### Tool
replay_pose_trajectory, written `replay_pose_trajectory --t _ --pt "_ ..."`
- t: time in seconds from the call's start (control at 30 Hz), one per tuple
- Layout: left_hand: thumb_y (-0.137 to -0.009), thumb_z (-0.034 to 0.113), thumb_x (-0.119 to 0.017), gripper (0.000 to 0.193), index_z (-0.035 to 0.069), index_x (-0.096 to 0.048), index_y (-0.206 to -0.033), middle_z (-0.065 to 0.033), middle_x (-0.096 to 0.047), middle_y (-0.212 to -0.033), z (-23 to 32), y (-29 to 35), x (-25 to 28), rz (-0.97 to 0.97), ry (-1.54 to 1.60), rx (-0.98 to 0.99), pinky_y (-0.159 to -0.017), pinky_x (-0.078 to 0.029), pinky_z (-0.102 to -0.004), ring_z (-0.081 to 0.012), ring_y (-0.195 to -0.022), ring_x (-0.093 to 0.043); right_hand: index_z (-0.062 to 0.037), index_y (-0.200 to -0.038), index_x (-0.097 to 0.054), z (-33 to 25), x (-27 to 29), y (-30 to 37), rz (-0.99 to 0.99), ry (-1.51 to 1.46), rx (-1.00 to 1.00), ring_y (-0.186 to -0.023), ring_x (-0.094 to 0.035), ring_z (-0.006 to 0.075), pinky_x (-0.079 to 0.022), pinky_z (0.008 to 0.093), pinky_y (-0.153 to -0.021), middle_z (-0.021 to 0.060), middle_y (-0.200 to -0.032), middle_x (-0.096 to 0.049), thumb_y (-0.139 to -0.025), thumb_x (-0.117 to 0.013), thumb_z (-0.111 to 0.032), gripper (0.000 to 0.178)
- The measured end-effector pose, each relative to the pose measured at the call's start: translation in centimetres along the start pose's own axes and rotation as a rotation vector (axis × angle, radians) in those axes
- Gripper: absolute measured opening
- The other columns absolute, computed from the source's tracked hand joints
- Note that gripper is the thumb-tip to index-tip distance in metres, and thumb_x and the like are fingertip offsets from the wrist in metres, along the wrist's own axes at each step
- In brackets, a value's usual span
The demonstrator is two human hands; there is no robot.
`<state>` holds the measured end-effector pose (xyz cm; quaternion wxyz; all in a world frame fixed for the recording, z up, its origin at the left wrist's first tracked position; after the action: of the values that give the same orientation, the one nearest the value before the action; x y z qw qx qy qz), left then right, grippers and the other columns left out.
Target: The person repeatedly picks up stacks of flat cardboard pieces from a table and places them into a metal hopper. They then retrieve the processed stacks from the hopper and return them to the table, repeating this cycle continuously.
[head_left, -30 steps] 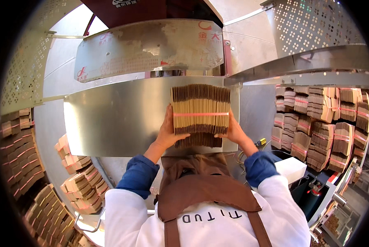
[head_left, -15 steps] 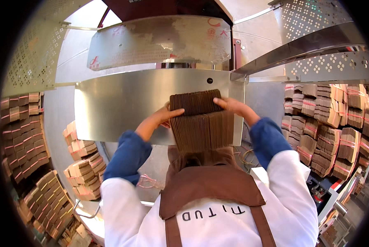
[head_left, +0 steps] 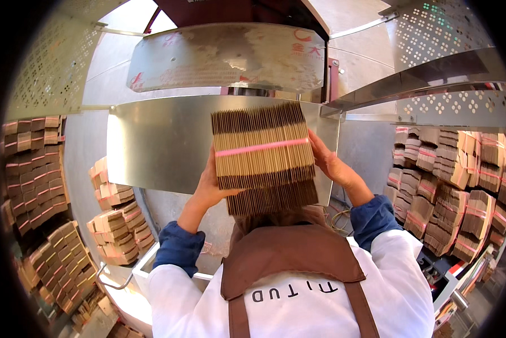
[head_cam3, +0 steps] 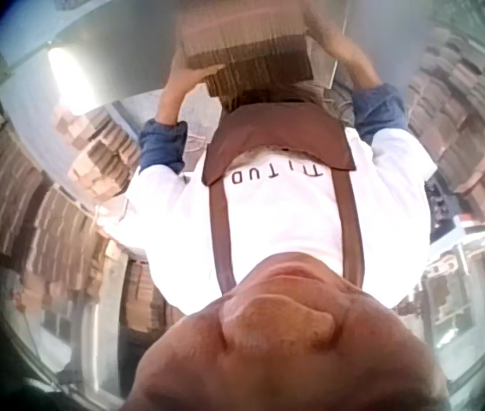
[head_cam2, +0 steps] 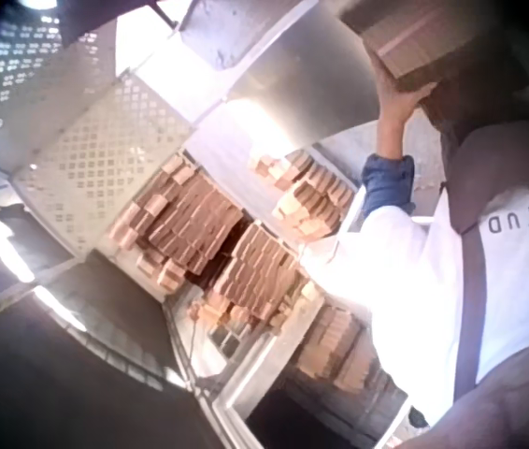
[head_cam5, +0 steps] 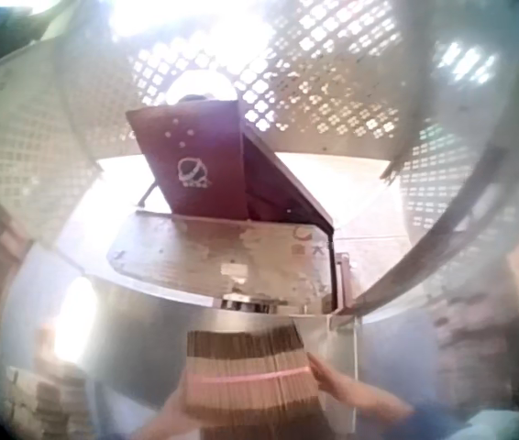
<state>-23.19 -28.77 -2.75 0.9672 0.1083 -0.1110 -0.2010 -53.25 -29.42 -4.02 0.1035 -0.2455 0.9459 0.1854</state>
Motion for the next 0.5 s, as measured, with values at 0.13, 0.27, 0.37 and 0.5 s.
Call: replay_pose_trajectory --t 0.13,0.27,0.37,0.5 --pt "-0.063 0.028 -0.086 0.12 0.0 -0.01 -0.151 -0.0229 -0.029 -0.151 -3.2 -1.4 -2.0 -0.039 -0.445 0.093 -0.115 -0.027 -0.0368 -0.0341 -0.141 -0.029 -0.01 -0.154 0.002 4.0 0.0 -1.2 0.105 0.113 -0.136 -0.144 -0.021 0.0282 -0.026 0.0395 -0.112 0.0153 -0.158 -0.015 -0.093 -0.052 -0.054 0.092" --pt "-0.067 0.031 -0.083 0.108 0.0 -0.019 -0.149 -0.0238 -0.033 -0.149 -2.2 -0.8 -1.8 -0.015 -0.259 0.058 -0.113 -0.029 -0.0418 -0.0361 -0.139 -0.032 -0.0072 -0.154 0.002 5.2 0.7 -2.1 0.135 0.058 -0.228 -0.135 -0.035 0.0282 -0.037 0.0357 -0.103 0.0189 -0.15 -0.03 -0.092 -0.062 -0.04 0.095" --pt "-0.077 0.029 -0.075 0.083 0.0 -0.033 -0.143 -0.0225 -0.041 -0.144 1.1 0.1 0.3 0.161 -0.552 -0.04 -0.111 -0.031 -0.0437 -0.0369 -0.135 -0.037 -0.0073 -0.154 0.0 3.9 0.6 -2.6 0.125 0.114 -0.335 -0.128 -0.043 0.0252 -0.042 0.035 -0.097 0.0178 -0.144 -0.039 -0.091 -0.063 -0.04 0.094" --pt "-0.09 0.024 -0.062 0.054 0.001 -0.045 -0.136 -0.0162 -0.051 -0.136 10.6 2.3 1.5 0.132 0.151 -0.193 -0.099 -0.043 -0.0351 -0.0275 -0.121 -0.054 -0.0096 -0.154 -0.002 5.0 -3.1 -6.1 0.095 0.078 -0.334 -0.123 -0.047 0.0241 -0.044 0.0356 -0.095 0.0152 -0.142 -0.042 -0.09 -0.063 -0.042 0.094"
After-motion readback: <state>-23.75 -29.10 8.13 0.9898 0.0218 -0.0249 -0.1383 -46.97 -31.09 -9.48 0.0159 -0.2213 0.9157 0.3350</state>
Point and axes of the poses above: each hand's wrist, its own y-axis away from the middle knuckle, its own x-axis out of the back of the hand, z = x × y, the point moved 7 cm from there along -y, towards the middle knuckle
